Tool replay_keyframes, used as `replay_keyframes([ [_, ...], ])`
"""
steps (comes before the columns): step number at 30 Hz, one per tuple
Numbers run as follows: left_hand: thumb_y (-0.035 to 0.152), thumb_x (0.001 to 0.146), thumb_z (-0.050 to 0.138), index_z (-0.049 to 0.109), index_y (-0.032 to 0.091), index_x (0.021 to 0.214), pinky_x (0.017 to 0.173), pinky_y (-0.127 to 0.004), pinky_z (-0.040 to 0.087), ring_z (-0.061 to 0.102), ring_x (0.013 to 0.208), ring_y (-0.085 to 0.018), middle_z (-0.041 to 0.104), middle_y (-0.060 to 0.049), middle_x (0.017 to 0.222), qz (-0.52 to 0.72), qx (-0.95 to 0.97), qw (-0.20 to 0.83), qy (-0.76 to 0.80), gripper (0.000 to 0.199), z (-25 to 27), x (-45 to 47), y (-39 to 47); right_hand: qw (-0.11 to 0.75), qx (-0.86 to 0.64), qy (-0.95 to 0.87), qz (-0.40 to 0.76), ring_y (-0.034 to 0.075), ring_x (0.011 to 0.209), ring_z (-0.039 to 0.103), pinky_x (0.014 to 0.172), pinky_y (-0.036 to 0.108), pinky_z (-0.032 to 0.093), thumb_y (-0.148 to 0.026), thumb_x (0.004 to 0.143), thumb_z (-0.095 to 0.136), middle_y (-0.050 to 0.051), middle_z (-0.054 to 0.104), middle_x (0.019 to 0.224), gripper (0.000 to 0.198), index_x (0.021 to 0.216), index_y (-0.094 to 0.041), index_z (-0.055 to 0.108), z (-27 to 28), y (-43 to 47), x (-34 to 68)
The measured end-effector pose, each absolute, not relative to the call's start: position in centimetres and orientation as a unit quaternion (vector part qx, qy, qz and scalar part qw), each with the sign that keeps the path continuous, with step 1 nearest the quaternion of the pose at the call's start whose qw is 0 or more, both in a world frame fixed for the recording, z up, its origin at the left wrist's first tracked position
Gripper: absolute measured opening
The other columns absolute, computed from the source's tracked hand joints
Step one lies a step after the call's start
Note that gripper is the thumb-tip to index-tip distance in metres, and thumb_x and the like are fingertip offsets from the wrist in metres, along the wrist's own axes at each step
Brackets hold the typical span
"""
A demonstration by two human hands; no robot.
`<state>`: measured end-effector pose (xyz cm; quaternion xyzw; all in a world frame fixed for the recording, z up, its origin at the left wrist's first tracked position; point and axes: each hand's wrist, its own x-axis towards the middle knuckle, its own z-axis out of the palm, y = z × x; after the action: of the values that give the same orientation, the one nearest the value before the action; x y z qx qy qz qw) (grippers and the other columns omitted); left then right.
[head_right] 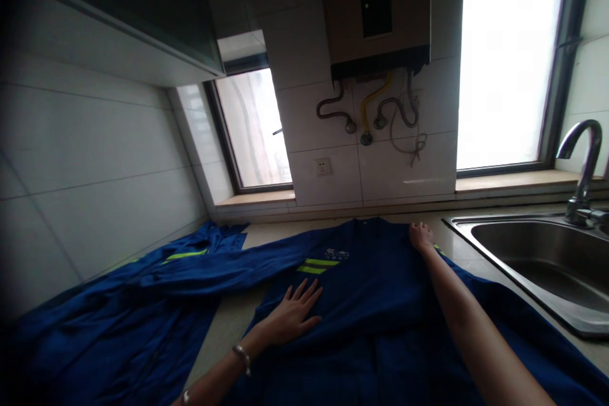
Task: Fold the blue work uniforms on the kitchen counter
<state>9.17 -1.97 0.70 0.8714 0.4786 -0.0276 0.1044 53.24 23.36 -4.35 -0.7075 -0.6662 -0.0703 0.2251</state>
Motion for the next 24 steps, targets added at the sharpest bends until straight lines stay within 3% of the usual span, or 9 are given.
replay_keyframes([
  [2, 0.064, 0.085, 0.018, 0.005, 0.028, 0.143, 0.103, -0.061, 0.005, -0.005, 0.135, -0.033, -0.002, -0.005, 0.149, -0.027, 0.871, 0.100, 0.480, 0.070, 0.7, 9.3, -2.0, 0.223, -0.701, -0.671, -0.094, 0.039, 0.112, 0.046, 0.086, 0.060, 0.030, -0.020, 0.085, 0.029, 0.031, 0.050, 0.117, 0.044, 0.119, -0.006, 0.052, -4.3, 22.6, 50.9],
  [4, 0.064, 0.085, 0.018, 0.006, 0.028, 0.143, 0.103, -0.061, 0.005, -0.004, 0.135, -0.033, -0.001, -0.005, 0.149, -0.026, 0.871, 0.094, 0.481, 0.069, 0.7, 9.2, -2.1, 0.221, -0.686, -0.685, -0.109, 0.038, 0.120, 0.038, 0.093, 0.060, 0.024, -0.024, 0.086, 0.031, 0.028, 0.044, 0.127, 0.045, 0.124, -0.009, 0.048, -4.2, 21.2, 48.4],
  [9, 0.061, 0.087, 0.018, 0.009, 0.028, 0.143, 0.105, -0.057, 0.005, -0.001, 0.136, -0.031, 0.004, -0.004, 0.150, -0.012, 0.876, 0.089, 0.474, 0.065, 0.1, 8.8, -1.6, 0.195, -0.548, -0.812, -0.055, 0.033, 0.130, 0.025, 0.103, 0.051, 0.023, -0.053, 0.087, 0.031, 0.016, 0.030, 0.142, 0.062, 0.134, -0.014, 0.038, -4.3, 12.9, 43.1],
  [12, 0.057, 0.089, 0.017, 0.014, 0.031, 0.142, 0.107, -0.054, 0.006, 0.003, 0.136, -0.029, 0.010, -0.003, 0.150, -0.012, 0.879, 0.086, 0.468, 0.060, 0.2, 8.5, -0.9, 0.197, -0.450, -0.871, -0.009, 0.027, 0.134, 0.019, 0.107, 0.048, 0.020, -0.056, 0.088, 0.026, 0.010, 0.023, 0.146, 0.063, 0.139, -0.019, 0.030, -3.9, 7.1, 42.9],
  [16, 0.055, 0.089, 0.024, 0.034, 0.029, 0.136, 0.108, -0.050, 0.009, 0.011, 0.135, -0.028, 0.024, -0.002, 0.146, 0.011, 0.880, 0.034, 0.473, 0.055, 1.1, 7.8, 0.0, 0.179, -0.441, -0.879, 0.011, 0.025, 0.133, 0.022, 0.108, 0.048, 0.021, -0.053, 0.090, 0.027, 0.007, 0.023, 0.146, 0.059, 0.140, -0.022, 0.029, -2.5, 3.5, 46.4],
  [18, 0.052, 0.089, 0.029, 0.046, 0.023, 0.128, 0.107, -0.045, 0.018, 0.023, 0.132, -0.028, 0.037, -0.007, 0.139, 0.052, 0.855, -0.006, 0.515, 0.051, 1.8, 6.9, 0.3, 0.177, -0.458, -0.871, 0.002, 0.026, 0.132, 0.023, 0.108, 0.048, 0.022, -0.053, 0.089, 0.029, 0.008, 0.024, 0.145, 0.059, 0.140, -0.021, 0.030, -1.8, 2.8, 48.6],
  [22, 0.052, 0.081, 0.044, 0.060, 0.014, 0.101, 0.087, -0.034, 0.039, 0.051, 0.105, -0.027, 0.058, -0.013, 0.108, 0.129, 0.746, -0.052, 0.652, 0.046, 2.8, 3.0, 0.5, 0.188, -0.420, -0.886, -0.047, 0.026, 0.129, 0.031, 0.104, 0.044, 0.031, -0.047, 0.089, 0.038, 0.005, 0.030, 0.143, 0.049, 0.134, -0.026, 0.039, -0.4, -0.2, 50.3],
  [24, 0.060, 0.073, 0.051, 0.063, 0.014, 0.084, 0.073, -0.030, 0.042, 0.057, 0.086, -0.025, 0.063, -0.009, 0.087, 0.124, 0.713, 0.012, 0.690, 0.049, 2.9, 0.8, 0.7, 0.187, -0.367, -0.908, -0.079, 0.022, 0.121, 0.041, 0.096, 0.039, 0.040, -0.036, 0.092, 0.037, 0.004, 0.045, 0.133, 0.036, 0.124, -0.029, 0.049, 0.3, -2.9, 48.8],
])
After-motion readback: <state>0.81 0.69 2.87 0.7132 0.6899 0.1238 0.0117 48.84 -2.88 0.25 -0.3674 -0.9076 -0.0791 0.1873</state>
